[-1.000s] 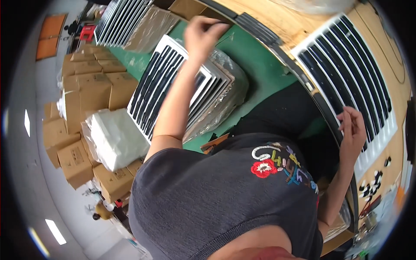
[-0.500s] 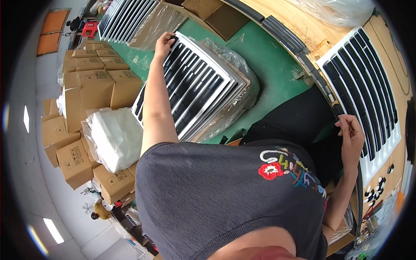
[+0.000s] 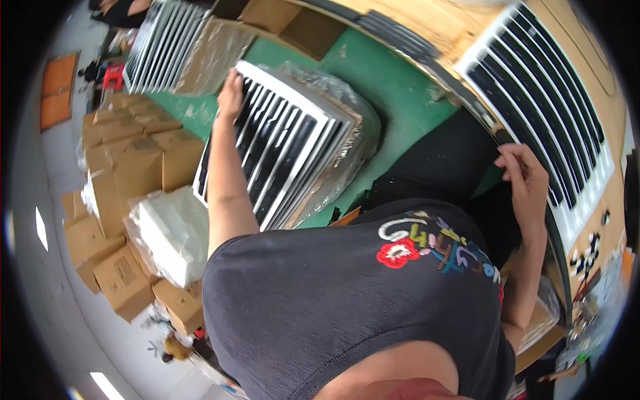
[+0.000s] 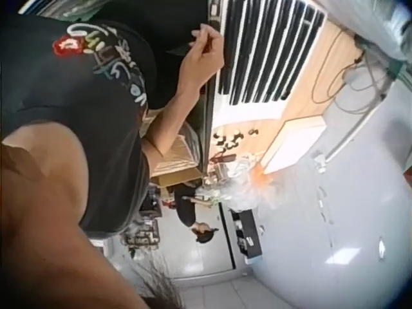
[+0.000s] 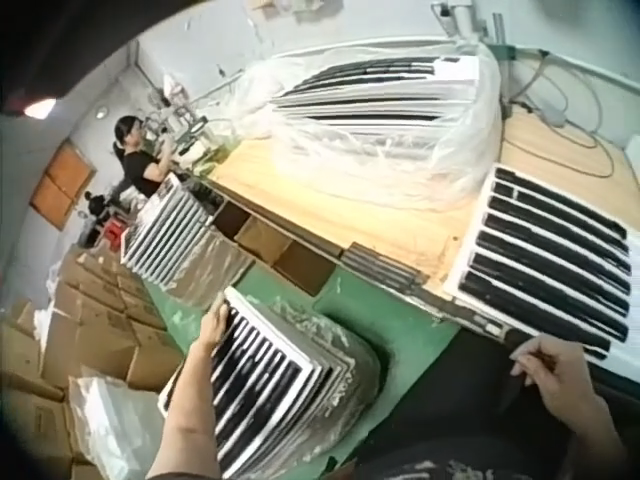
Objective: Assembling black plastic covers into white tray slots in a factory setting.
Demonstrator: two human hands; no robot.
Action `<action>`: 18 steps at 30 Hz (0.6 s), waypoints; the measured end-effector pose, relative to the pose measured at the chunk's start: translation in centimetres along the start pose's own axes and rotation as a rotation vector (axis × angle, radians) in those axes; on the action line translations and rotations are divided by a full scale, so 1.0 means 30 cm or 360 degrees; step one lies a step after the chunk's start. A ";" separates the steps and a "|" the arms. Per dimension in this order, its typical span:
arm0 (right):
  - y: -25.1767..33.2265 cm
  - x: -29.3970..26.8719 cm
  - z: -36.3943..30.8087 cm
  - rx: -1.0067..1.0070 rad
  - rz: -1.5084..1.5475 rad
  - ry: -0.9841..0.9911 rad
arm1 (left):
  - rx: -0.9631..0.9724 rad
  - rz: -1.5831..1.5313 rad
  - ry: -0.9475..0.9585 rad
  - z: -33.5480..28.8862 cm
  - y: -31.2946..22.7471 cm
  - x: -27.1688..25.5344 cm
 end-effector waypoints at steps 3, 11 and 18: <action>-0.068 -0.026 -0.011 0.0001 0.0091 -0.0005 | -0.0184 -0.0031 0.0185 0.043 0.010 0.033; -0.227 -0.166 -0.123 -0.0160 0.0139 -0.0120 | -0.0243 0.0266 0.0107 0.055 0.092 -0.009; -0.401 -0.342 -0.339 0.0090 0.0075 -0.1120 | 0.1047 -0.0626 -0.0450 -0.227 -1.218 0.230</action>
Point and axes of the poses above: each hand's wrist, its own z-axis towards the middle knuckle, its own x-axis out of the palm, y = z × x, the point moved 2 cm from there along z, towards the middle knuckle, and after that the axes turned 6 degrees about y, right-handed, at the moved point
